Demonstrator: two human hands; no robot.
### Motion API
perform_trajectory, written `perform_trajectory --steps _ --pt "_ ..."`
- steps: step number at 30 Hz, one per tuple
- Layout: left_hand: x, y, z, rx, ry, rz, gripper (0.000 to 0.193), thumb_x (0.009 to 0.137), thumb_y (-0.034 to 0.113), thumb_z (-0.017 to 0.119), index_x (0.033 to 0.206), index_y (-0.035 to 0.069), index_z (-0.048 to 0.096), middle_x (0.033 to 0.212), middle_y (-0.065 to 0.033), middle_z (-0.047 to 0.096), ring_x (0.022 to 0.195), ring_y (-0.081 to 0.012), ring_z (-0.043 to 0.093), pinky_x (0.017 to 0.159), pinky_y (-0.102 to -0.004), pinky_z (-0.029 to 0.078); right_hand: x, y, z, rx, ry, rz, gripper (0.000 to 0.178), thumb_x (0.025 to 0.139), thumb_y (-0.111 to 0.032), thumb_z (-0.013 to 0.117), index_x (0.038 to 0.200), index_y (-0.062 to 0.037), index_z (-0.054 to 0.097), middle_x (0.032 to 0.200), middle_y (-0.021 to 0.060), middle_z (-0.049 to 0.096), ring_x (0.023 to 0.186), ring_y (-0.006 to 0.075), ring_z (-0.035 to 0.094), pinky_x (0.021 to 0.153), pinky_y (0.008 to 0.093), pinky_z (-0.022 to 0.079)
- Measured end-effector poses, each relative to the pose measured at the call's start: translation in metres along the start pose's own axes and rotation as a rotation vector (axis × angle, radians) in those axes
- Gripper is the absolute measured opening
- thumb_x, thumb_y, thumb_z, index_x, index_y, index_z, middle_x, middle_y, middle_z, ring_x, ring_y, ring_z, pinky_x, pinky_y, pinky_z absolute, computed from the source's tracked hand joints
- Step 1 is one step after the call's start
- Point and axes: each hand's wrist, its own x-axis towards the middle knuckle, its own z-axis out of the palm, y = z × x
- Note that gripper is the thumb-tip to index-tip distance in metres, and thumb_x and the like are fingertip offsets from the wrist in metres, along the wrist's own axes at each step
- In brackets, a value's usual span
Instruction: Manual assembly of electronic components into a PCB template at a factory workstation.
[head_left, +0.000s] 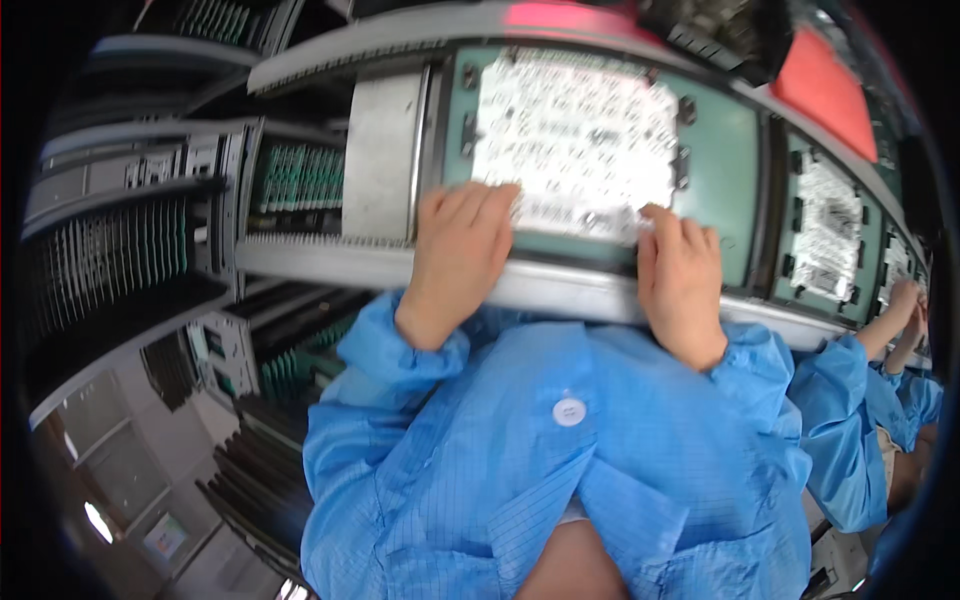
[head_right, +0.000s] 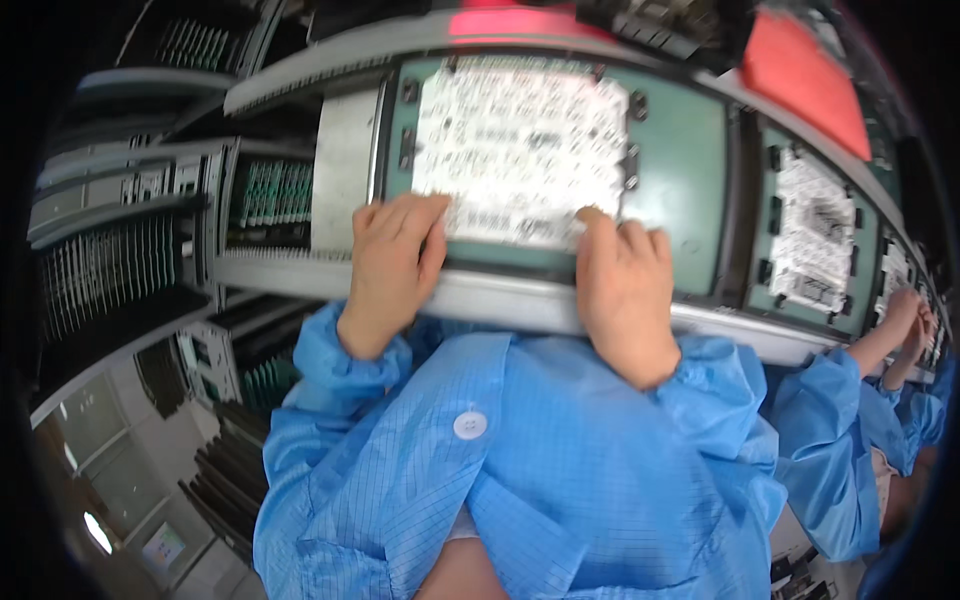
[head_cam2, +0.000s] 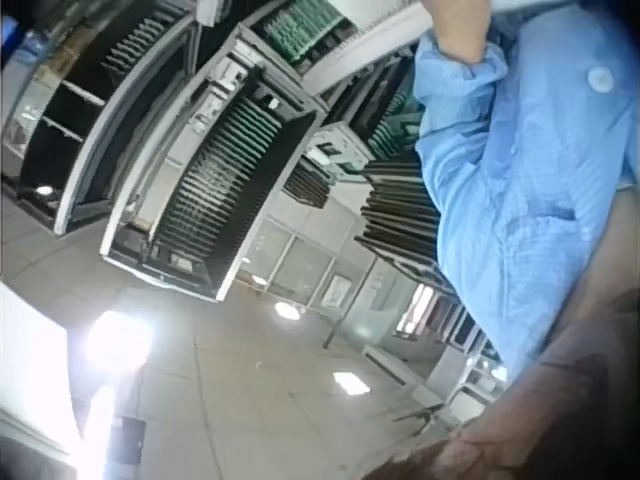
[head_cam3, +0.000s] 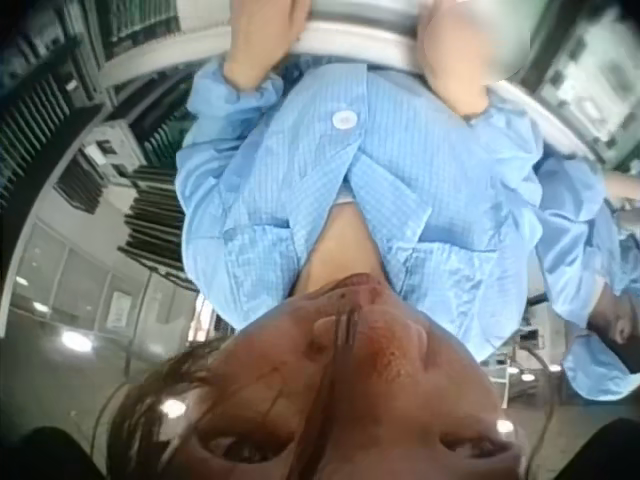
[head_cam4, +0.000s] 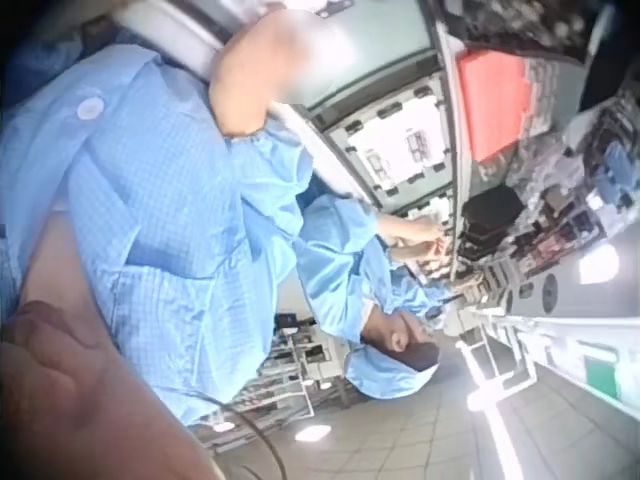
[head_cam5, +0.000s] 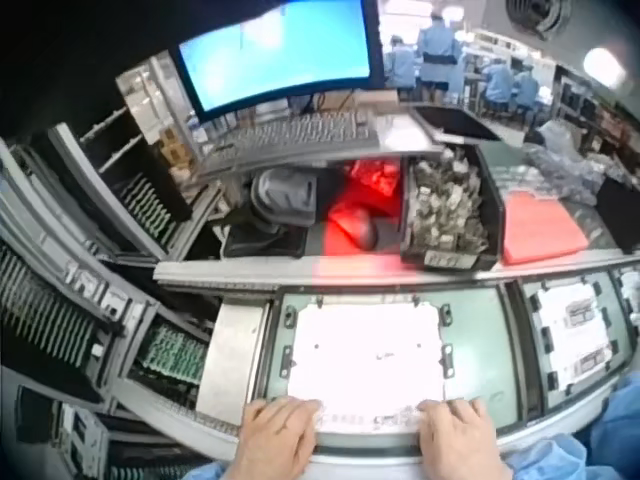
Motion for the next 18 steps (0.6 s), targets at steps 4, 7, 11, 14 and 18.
perform_trajectory --steps 4,7,11,14,18 --pt "-0.006 0.007 0.003 0.008 0.113 -0.036 0.027 0.089 0.007 0.065 0.116 0.005 0.064 0.105 -0.0103 0.068 0.099 -0.0255 0.063 0.091 -0.0392 0.040 0.046 0.039 -0.050 0.155 -0.044 0.028 0.022 0.089 -0.002 0.066 0.111 -0.0014 0.062 0.088 0.0155 0.061 0.082 0.0336 0.058 0.073 0.0406 0.047" --pt "0.004 0.012 -0.010 -0.079 0.067 -0.135 0.024 0.090 0.008 0.066 0.114 0.006 0.066 0.105 -0.0107 0.071 0.094 -0.0260 0.063 0.090 -0.0380 0.040 0.113 0.092 -0.057 0.029 0.142 -0.141 0.018 0.091 -0.002 0.063 0.109 0.0008 0.060 0.100 0.0192 0.063 0.098 0.0381 0.061 0.085 0.0420 0.049" --pt "0.032 0.031 -0.029 -0.151 0.140 -0.125 0.021 0.092 0.013 0.069 0.112 0.006 0.068 0.102 -0.0109 0.072 0.090 -0.0270 0.063 0.088 -0.0366 0.043 0.184 0.148 -0.023 -0.007 0.101 -0.125 0.030 0.092 -0.012 0.065 0.119 -0.0013 0.057 0.107 0.0187 0.062 0.101 0.0376 0.061 0.086 0.0428 0.051" --pt "0.037 0.038 -0.029 -0.173 0.228 -0.118 0.019 0.092 0.013 0.069 0.109 0.005 0.069 0.101 -0.0109 0.072 0.090 -0.0282 0.063 0.085 -0.0360 0.046 0.206 0.146 -0.011 -0.024 0.062 -0.018 0.040 0.090 -0.020 0.069 0.125 -0.0038 0.056 0.112 0.0180 0.060 0.103 0.0374 0.060 0.084 0.0443 0.052" --pt "0.036 0.038 -0.026 -0.234 0.207 -0.189 0.014 0.092 0.011 0.068 0.105 0.004 0.070 0.100 -0.0111 0.072 0.092 -0.0299 0.064 0.081 -0.0369 0.050 0.235 0.146 -0.010 -0.241 0.253 0.060 0.049 0.088 -0.027 0.073 0.130 -0.0085 0.054 0.121 0.0161 0.058 0.111 0.0409 0.058 0.086 0.0452 0.052"
